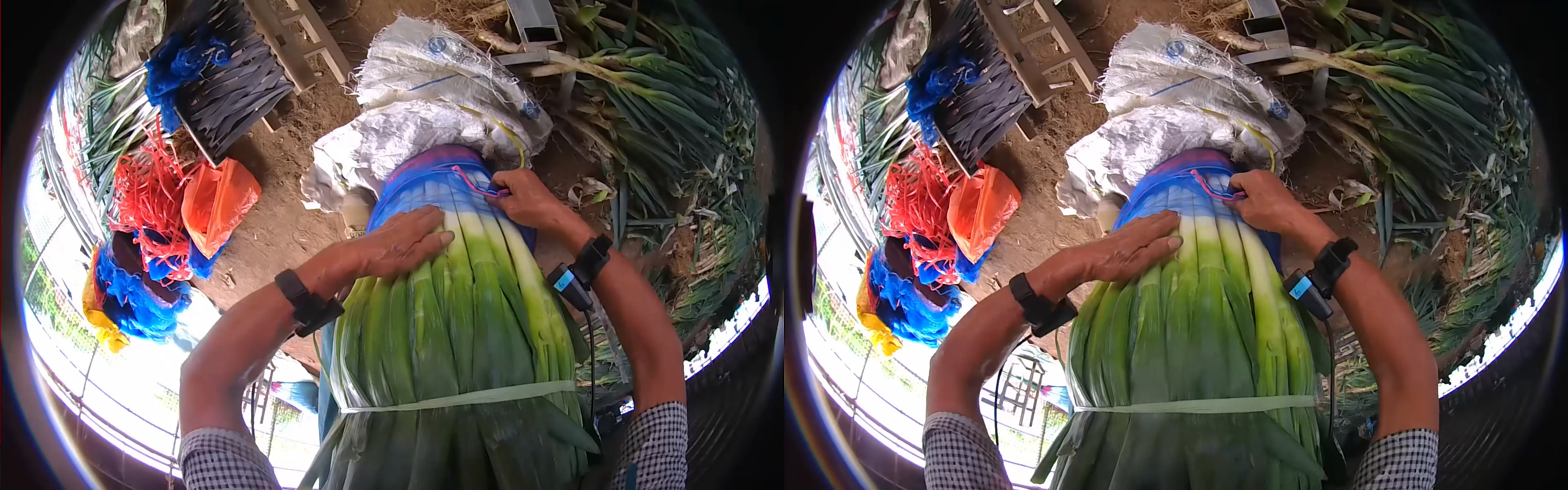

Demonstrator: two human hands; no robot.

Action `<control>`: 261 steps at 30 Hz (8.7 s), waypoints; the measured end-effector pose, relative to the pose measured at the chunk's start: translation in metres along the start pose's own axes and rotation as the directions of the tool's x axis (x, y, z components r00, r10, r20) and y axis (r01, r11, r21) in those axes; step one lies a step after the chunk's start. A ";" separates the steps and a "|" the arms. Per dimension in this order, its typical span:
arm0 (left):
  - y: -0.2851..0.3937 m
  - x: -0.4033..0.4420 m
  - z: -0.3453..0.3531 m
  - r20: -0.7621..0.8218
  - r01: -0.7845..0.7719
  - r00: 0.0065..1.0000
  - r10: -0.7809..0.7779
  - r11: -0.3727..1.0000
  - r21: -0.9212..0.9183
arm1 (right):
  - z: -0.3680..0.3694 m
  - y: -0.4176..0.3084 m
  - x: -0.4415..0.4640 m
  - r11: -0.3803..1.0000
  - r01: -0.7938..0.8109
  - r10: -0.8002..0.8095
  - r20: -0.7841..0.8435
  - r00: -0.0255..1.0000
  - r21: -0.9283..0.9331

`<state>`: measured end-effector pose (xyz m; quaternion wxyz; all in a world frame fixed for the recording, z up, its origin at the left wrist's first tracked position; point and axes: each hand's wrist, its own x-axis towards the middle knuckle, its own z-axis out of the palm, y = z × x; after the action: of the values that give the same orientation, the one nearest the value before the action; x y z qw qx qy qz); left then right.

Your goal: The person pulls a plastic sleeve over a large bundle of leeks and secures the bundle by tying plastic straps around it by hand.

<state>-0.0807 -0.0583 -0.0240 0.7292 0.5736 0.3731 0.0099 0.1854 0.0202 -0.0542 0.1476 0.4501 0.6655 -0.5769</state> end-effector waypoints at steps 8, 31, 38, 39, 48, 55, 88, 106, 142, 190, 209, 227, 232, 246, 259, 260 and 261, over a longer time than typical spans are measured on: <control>-0.081 0.070 -0.029 0.132 0.284 0.956 -0.261 0.936 -0.206 | 0.012 0.022 0.034 0.980 -0.196 0.186 -0.196 0.963 -0.036; -0.026 0.034 -0.006 0.013 -0.050 0.999 0.050 0.999 -0.017 | -0.007 0.030 0.031 0.964 -0.235 0.254 -0.177 0.951 0.123; -0.031 -0.028 -0.028 -0.248 0.123 0.912 -0.328 0.793 -0.596 | -0.026 0.020 0.011 0.955 -0.222 0.246 -0.107 0.963 0.197; -0.035 -0.030 -0.030 -0.261 0.137 0.904 -0.339 0.807 -0.575 | -0.026 0.021 0.011 0.960 -0.212 0.234 -0.110 0.966 0.181; -0.061 -0.040 -0.034 -0.471 0.260 0.840 -0.268 0.962 -0.083 | -0.021 0.024 0.017 0.967 -0.168 0.205 -0.194 0.960 0.192; -0.058 -0.052 -0.001 -0.114 0.226 0.972 -0.206 0.955 0.195 | -0.025 0.009 0.013 0.975 -0.111 0.147 -0.181 0.973 0.193; 0.040 -0.224 0.111 -0.346 0.235 0.640 -0.686 0.603 -0.762 | -0.043 -0.026 -0.161 0.718 -0.456 0.401 0.223 0.889 0.526; 0.178 -0.082 0.052 -0.848 -0.078 0.380 -0.370 0.901 -0.427 | -0.014 0.053 -0.294 0.773 0.054 0.258 -0.391 0.884 0.633; 0.125 -0.126 0.003 -0.668 -0.040 0.619 -0.413 0.833 -0.551 | -0.096 -0.051 -0.261 0.450 -0.032 0.265 -0.100 0.959 0.892; 0.082 -0.187 0.061 -0.663 0.006 0.609 -0.435 0.838 -0.545 | -0.133 -0.180 -0.306 0.828 -0.057 0.115 -0.070 0.991 0.558; 0.093 -0.224 0.121 -0.767 -0.204 0.547 -0.335 0.835 -0.510 | -0.151 -0.200 -0.310 0.706 -0.108 0.049 -0.104 0.993 -0.700; 0.072 -0.204 0.153 -0.593 -0.301 0.633 -0.498 0.548 -0.781 | -0.150 -0.133 -0.322 0.978 0.013 -0.052 -0.184 0.982 -0.208; 0.171 -0.270 0.181 -0.625 -0.169 0.560 -0.543 0.664 -0.728 | -0.141 -0.177 -0.295 0.933 -0.123 0.157 -0.073 0.985 0.340; 0.153 -0.261 0.175 -0.767 -0.190 0.492 -0.412 0.809 -0.556 | -0.153 -0.147 -0.317 0.978 -0.095 0.047 -0.250 0.967 -0.184; 0.041 -0.243 0.261 -0.659 0.024 0.347 -0.668 0.708 -0.705 | -0.183 -0.103 -0.338 0.708 -0.096 0.093 -0.043 0.995 -0.699; 0.042 -0.237 0.262 -0.636 0.035 0.435 -0.637 0.718 -0.695 | -0.190 -0.082 -0.342 0.576 0.083 0.011 0.109 0.994 -0.813; 0.051 -0.233 0.253 -0.596 0.021 0.488 -0.638 0.691 -0.723 | -0.199 -0.060 -0.344 0.413 0.263 -0.044 0.269 0.962 -0.872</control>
<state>-0.0869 -0.3540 0.1596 0.6014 0.1303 0.7488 0.2463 0.3934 0.0559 0.2880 0.3784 0.1764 0.8895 -0.1858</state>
